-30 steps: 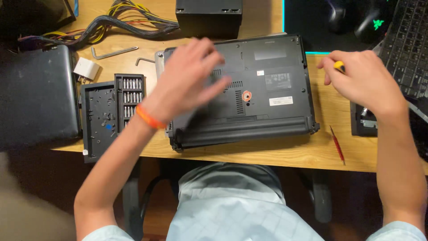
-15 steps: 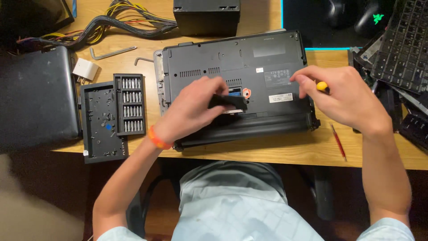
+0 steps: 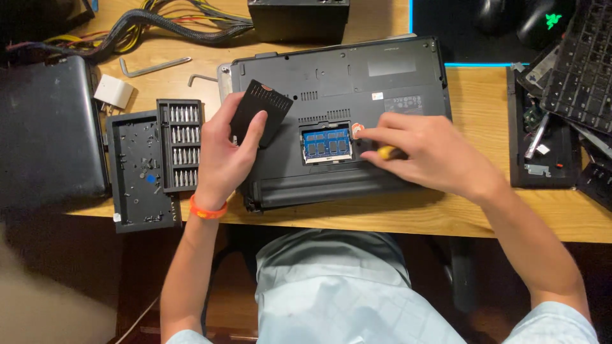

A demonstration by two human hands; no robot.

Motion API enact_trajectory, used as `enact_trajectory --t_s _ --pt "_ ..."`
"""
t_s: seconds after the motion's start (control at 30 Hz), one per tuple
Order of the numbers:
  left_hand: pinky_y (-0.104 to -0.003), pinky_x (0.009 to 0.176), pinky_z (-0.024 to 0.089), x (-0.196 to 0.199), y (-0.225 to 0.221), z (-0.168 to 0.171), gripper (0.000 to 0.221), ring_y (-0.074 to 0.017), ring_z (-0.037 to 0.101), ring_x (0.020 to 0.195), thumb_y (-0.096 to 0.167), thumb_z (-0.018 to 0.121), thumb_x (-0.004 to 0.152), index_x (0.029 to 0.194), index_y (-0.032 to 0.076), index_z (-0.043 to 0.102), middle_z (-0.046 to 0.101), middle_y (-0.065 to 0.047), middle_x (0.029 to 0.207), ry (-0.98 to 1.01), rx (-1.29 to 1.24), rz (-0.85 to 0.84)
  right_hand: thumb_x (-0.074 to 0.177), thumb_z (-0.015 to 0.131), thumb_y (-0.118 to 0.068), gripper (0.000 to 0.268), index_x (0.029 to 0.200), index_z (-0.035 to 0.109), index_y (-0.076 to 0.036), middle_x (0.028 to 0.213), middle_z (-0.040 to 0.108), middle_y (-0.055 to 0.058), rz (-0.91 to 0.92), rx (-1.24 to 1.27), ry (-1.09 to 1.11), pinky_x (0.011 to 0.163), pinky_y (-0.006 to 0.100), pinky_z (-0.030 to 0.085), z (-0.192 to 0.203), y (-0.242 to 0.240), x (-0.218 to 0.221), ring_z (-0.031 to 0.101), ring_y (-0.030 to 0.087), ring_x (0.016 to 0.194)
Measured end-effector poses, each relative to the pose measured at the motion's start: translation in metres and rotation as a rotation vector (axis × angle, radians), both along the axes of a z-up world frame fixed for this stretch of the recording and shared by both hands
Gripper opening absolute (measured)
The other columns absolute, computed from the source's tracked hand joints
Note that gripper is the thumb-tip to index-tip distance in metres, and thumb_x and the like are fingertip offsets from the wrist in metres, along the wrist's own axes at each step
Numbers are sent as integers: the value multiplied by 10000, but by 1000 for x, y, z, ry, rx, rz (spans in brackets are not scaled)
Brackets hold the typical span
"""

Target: Disassembling a laptop and removing components such as RAM modules.

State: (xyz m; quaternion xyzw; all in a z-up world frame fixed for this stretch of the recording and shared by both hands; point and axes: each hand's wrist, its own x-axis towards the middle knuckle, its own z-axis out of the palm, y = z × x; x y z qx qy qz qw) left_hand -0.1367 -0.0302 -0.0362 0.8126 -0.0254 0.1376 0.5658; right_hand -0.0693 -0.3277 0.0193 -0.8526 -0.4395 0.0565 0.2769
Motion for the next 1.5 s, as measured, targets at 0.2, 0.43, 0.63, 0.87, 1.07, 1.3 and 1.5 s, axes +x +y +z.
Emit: enact_trajectory --t_s 0.2,0.43,0.63,0.87,1.07,1.3,1.5 --pt "-214 854 533 1 6 -12 243 -50 644 975 57 661 1065 1285 -23 597 723 -60 1095 -39 -100 -19 889 743 -285 369 1155 710 -32 905 647 97 64 -68 -3 613 423 495 -6 29 1 635 320 697" --pt "-219 782 535 -2 5 -8 242 -72 663 878 78 672 1046 1258 -21 611 739 -44 1003 21 -43 20 907 743 -226 302 1149 719 -47 878 640 100 36 -13 62 629 392 505 -9 28 6 644 293 718" --pt "-294 1016 539 -6 9 -21 272 -148 670 1113 54 593 1153 1396 -40 517 694 -100 1235 -206 33 1 968 703 -125 193 1130 734 -24 878 683 75 -115 127 136 563 303 494 -9 4 21 629 173 655" --pt "-256 858 555 -7 6 -12 392 -104 652 993 92 494 1116 1489 0 417 694 -90 1179 2 -337 104 1229 515 -336 487 912 619 18 812 597 71 -196 529 48 745 252 541 -31 -44 45 598 81 735" --pt "-256 1023 520 -6 5 -21 365 -114 635 1161 60 501 1136 1486 -21 434 661 -105 1319 -103 -259 59 1217 486 -403 528 993 662 42 709 601 56 -391 591 84 533 213 408 -30 -29 46 551 77 587" --pt "-248 1040 498 -4 4 -20 361 -117 620 1177 52 512 1122 1468 -26 448 658 -107 1304 -100 -224 53 1268 453 -325 463 1018 644 14 811 641 80 -185 506 -351 578 240 458 -53 4 78 631 121 648" --pt "-248 1020 486 -5 5 -20 373 -119 596 1167 65 540 1103 1458 -28 476 626 -99 1311 -81 -136 68 1232 458 -239 355 1041 618 14 848 631 83 -201 510 -254 599 275 452 -51 11 79 604 140 656"
